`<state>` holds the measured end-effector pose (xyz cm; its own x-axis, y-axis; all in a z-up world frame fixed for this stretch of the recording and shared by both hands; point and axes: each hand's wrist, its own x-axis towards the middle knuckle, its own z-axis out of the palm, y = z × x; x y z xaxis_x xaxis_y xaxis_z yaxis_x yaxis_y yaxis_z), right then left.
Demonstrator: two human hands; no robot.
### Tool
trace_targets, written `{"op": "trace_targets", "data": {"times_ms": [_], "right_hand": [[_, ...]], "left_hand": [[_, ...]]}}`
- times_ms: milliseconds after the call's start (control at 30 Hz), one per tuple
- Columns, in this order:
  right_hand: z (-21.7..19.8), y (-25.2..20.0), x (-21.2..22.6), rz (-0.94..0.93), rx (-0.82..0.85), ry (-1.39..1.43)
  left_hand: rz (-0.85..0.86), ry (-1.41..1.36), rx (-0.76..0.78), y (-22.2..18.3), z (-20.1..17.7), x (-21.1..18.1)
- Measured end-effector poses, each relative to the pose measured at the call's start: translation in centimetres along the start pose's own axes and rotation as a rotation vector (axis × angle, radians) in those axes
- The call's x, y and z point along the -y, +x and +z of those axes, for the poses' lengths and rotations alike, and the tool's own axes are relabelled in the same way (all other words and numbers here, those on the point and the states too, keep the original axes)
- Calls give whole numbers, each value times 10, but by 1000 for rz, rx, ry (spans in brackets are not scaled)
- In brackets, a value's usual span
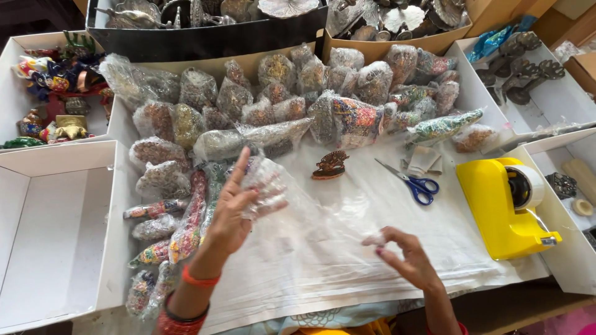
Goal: The person wraps a small decorative figurine in bubble wrap using both hands. They then place the wrapped item into a white box alongside other wrapped items. The person also handles a colorful wrapped object and a small dark figurine during the process.
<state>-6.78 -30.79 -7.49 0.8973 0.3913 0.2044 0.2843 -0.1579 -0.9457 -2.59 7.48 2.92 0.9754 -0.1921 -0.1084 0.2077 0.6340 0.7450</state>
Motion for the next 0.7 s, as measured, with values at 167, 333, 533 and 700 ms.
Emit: {"op": "trace_targets", "data": {"times_ms": [167, 333, 533, 700], "right_hand": [[20, 29, 60, 18, 318, -463], [12, 70, 79, -5, 39, -762], [25, 153, 64, -216, -109, -901], [33, 184, 37, -182, -24, -916]], "left_hand": [[68, 325, -5, -2, 20, -33], [135, 915, 338, 9, 55, -48], [277, 1299, 340, 12, 100, -60], [48, 1442, 226, 4, 126, -95]]}}
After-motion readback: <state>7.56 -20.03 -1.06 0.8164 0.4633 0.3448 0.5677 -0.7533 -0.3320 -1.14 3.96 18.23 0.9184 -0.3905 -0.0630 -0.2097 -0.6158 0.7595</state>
